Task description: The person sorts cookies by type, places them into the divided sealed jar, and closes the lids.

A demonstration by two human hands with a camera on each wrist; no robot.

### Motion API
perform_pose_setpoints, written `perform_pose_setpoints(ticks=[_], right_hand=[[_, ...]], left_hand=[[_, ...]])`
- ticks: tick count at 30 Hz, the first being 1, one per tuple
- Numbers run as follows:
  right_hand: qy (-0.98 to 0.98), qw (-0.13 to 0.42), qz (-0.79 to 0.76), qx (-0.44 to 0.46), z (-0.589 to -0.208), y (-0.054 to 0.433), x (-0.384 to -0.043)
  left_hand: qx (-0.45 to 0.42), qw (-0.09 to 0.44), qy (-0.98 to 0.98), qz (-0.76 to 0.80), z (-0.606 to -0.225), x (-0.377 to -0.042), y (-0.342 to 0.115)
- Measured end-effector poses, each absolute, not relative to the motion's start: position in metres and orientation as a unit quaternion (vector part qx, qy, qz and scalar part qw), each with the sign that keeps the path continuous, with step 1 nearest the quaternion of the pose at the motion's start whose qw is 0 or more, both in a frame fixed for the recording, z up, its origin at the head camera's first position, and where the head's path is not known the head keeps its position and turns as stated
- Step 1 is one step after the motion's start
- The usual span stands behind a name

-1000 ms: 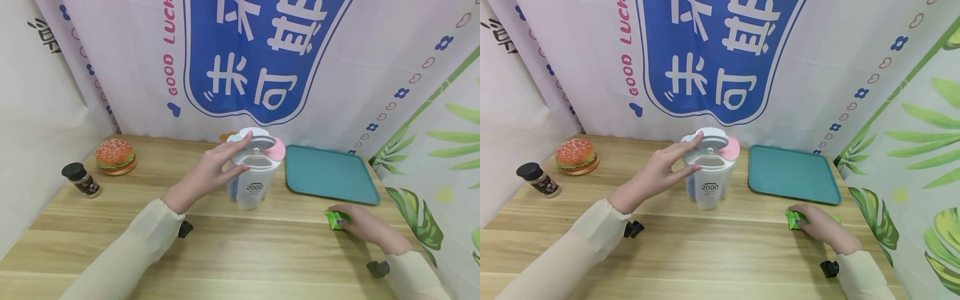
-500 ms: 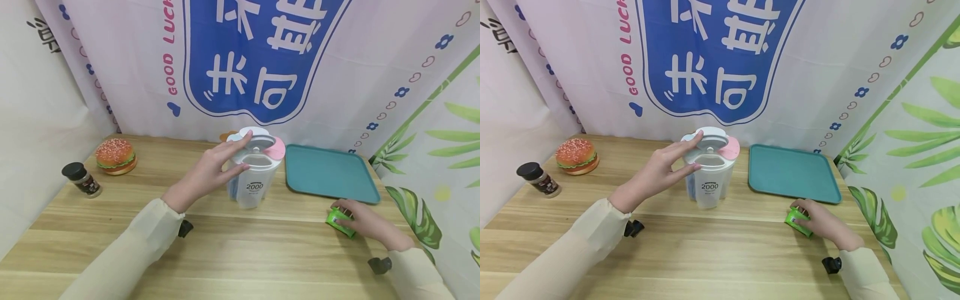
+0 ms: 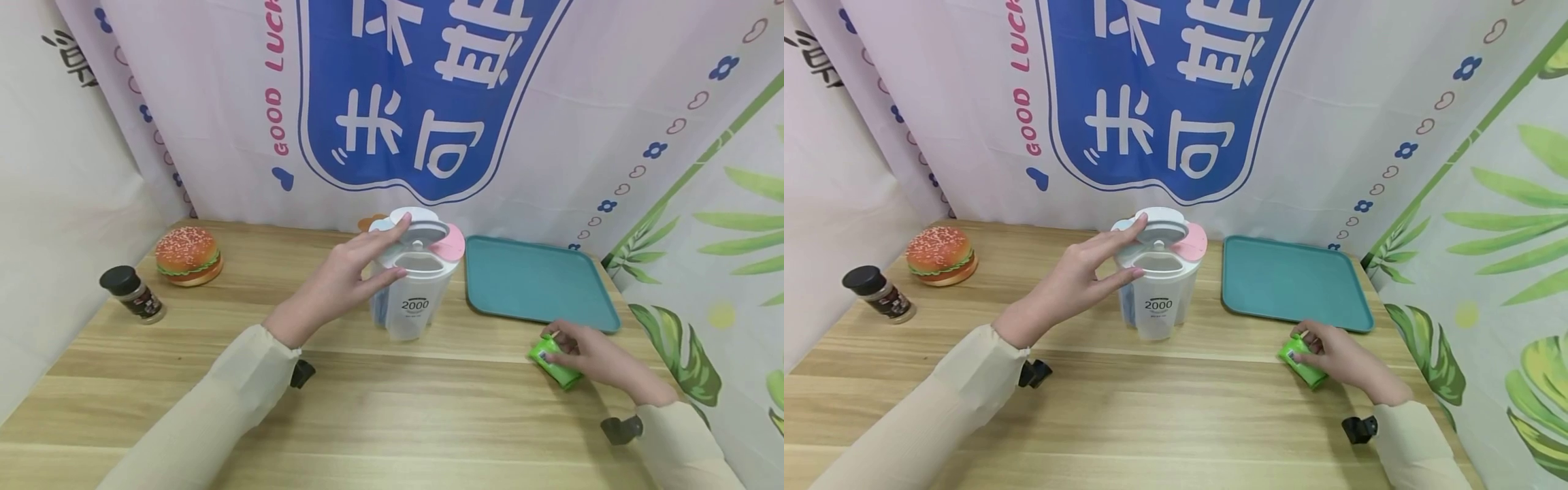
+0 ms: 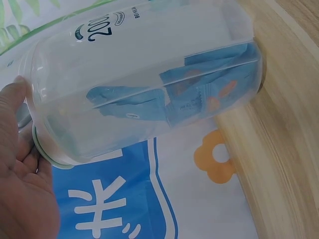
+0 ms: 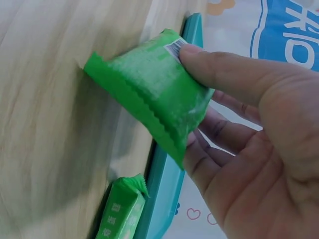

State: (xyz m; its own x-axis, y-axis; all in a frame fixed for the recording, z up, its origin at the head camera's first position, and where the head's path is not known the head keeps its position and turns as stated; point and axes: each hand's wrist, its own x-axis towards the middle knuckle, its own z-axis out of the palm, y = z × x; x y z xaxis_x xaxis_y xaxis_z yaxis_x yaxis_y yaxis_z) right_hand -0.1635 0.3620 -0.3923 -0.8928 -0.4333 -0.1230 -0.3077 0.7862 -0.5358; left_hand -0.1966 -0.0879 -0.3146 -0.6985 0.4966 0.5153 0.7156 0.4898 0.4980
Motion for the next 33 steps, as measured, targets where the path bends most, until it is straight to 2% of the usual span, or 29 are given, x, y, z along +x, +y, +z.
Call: perform_pose_setpoints(ticks=[8, 26, 33], right_hand=[[0.926, 0.08, -0.311, -0.2, -0.38, 0.346, -0.164], [0.82, -0.128, -0.49, -0.269, -0.319, 0.264, -0.179], [0.777, -0.169, -0.549, -0.258, -0.293, 0.227, -0.183]], left_hand=[[-0.347, 0.141, -0.855, -0.358, -0.315, -0.195, -0.088], [-0.351, 0.149, -0.855, -0.352, -0.317, -0.197, -0.088], [-0.36, 0.165, -0.845, -0.36, -0.318, -0.197, -0.088]])
